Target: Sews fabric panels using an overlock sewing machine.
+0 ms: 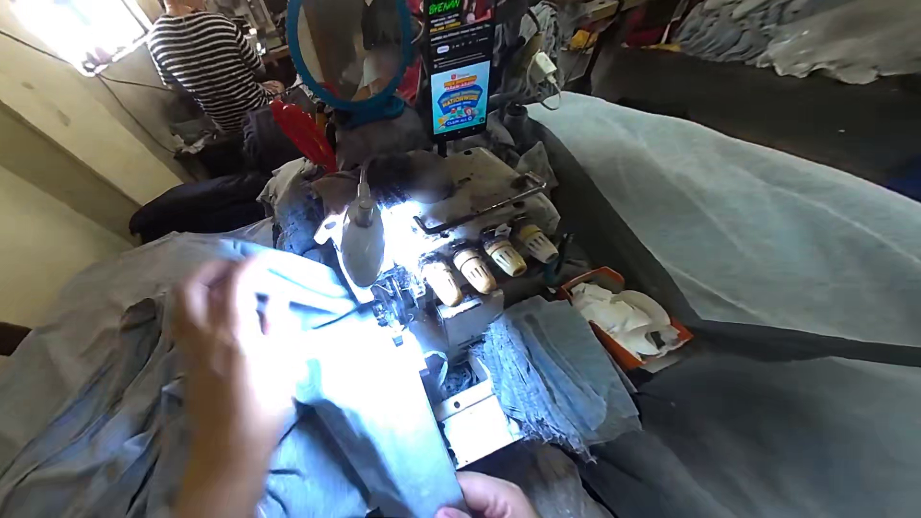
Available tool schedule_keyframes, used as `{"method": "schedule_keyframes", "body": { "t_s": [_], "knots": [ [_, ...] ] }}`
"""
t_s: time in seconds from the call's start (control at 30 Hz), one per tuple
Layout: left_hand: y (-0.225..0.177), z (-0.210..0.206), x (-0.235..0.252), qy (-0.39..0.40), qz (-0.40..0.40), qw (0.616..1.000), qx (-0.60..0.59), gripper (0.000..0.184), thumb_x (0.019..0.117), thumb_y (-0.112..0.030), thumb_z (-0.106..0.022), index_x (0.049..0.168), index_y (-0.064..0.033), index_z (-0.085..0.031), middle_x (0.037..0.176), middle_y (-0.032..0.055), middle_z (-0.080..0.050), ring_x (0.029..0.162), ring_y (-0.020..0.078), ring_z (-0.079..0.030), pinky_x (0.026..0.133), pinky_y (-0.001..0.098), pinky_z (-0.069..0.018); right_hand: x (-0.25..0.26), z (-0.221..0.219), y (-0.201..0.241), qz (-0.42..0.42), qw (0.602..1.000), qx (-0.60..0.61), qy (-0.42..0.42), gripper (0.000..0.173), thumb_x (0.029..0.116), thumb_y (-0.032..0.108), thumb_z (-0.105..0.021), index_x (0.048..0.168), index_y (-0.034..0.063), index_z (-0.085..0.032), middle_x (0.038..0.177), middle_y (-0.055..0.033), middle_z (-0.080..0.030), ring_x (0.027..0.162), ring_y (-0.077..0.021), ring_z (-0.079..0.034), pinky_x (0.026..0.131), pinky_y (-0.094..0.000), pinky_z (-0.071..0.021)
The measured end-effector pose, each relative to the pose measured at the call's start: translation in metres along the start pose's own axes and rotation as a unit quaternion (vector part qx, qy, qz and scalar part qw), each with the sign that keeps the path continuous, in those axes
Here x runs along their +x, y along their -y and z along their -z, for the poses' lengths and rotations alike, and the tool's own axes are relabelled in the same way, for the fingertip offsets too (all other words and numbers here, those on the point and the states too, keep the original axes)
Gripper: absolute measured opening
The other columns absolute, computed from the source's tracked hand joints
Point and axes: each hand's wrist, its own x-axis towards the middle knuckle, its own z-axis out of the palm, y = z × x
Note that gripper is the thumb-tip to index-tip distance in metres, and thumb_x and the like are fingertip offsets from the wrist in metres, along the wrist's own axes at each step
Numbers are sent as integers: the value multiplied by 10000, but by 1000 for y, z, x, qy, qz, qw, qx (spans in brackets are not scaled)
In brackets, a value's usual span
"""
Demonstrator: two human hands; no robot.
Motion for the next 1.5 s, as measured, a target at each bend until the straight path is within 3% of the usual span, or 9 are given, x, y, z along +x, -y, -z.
{"method": "schedule_keyframes", "body": {
  "t_s": [0.07, 0.23, 0.43, 0.57, 0.9, 1.07, 1.17, 1.37, 1.5],
  "knots": [
    [-37, -13, -41, 16, -10, 1000, -19, 293, 937, -198, -605, 1089, 20, -729, 1217, 300, -638, 1151, 426, -625, 974, 528, -520, 14, 0, 3, 2, 1000, 18, -9, 144, 1008, 81, -613, 1008, -35, -699, 886, -29, -727, 830, -43, -688, 797, -273, -580],
    [-49, -48, -76, 105, 39, 992, -50, 423, 1019, -342, -482, 1279, -107, -719, 1335, 109, -677, 1269, 315, -613, 1052, 530, -477, 51, -2, 15, 17, 998, 56, -35, 112, 1000, 78, -619, 977, 7, -702, 847, 12, -722, 781, -17, -681, 754, -237, -581],
    [-22, -80, -21, 106, -10, 993, -43, 349, 987, -277, -499, 1087, -33, -729, 1221, 167, -676, 1203, 336, -629, 1009, 541, -503, 75, -16, 32, 21, 995, 89, -40, 157, 1014, 27, -549, 1076, -8, -688, 992, -38, -756, 881, -83, -727, 783, -257, -614],
    [-2, -91, 14, 154, 9, 986, -55, 271, 956, -175, -633, 1182, -48, -712, 1383, 175, -574, 1237, 329, -598, 993, 547, -513, 64, -32, 35, -4, 997, 80, 1, 209, 1028, 28, -524, 1150, -48, -676, 1082, -99, -744, 949, -109, -721, 830, -283, -601],
    [6, -83, -15, -76, 113, 976, -171, 184, 979, -80, -610, 1086, 47, -688, 1115, 219, -642, 1072, 326, -622, 935, 482, -519, 55, -9, 57, 85, 994, -52, 32, 196, 1023, 34, -544, 1083, -44, -713, 1031, -109, -739, 910, -117, -716, 841, -294, -602],
    [-23, -45, -84, -199, 136, 942, -235, 191, 943, -65, -591, 1003, 110, -640, 1053, 163, -585, 1057, 100, -550, 938, 168, -448, 82, -1, 56, 210, 948, -228, -71, 231, 1025, 191, -589, 1163, 82, -739, 1104, -28, -720, 930, -31, -675, 825, -195, -572],
    [-47, -32, -118, -172, 140, 914, -339, 102, 959, -124, -633, 983, -25, -643, 1089, 19, -532, 1100, -39, -485, 947, 98, -410, 91, -7, 50, 236, 917, -320, -48, 348, 1027, 194, -568, 1325, 55, -682, 1328, -96, -684, 1218, -132, -653, 1032, -289, -533],
    [-53, -6, -124, -17, 72, 992, -101, 429, 948, -494, -660, 1039, -95, -789, 998, 150, -644, 905, 229, -625, 808, 368, -520, 80, 27, 43, 258, 841, -475, 0, 146, 928, 107, -597, 964, 129, -737, 969, -53, -699, 925, -209, -695, 774, -390, -601],
    [-48, -7, -90, -43, 8, 999, 8, 192, 939, -284, -625, 925, -195, -795, 981, 49, -710, 970, 219, -677, 887, 410, -534, 67, 57, 55, 211, 786, -581, -22, 127, 875, 74, -644, 923, 73, -762, 1130, -150, -718, 1014, -395, -692, 818, -558, -581]
  ]
}}
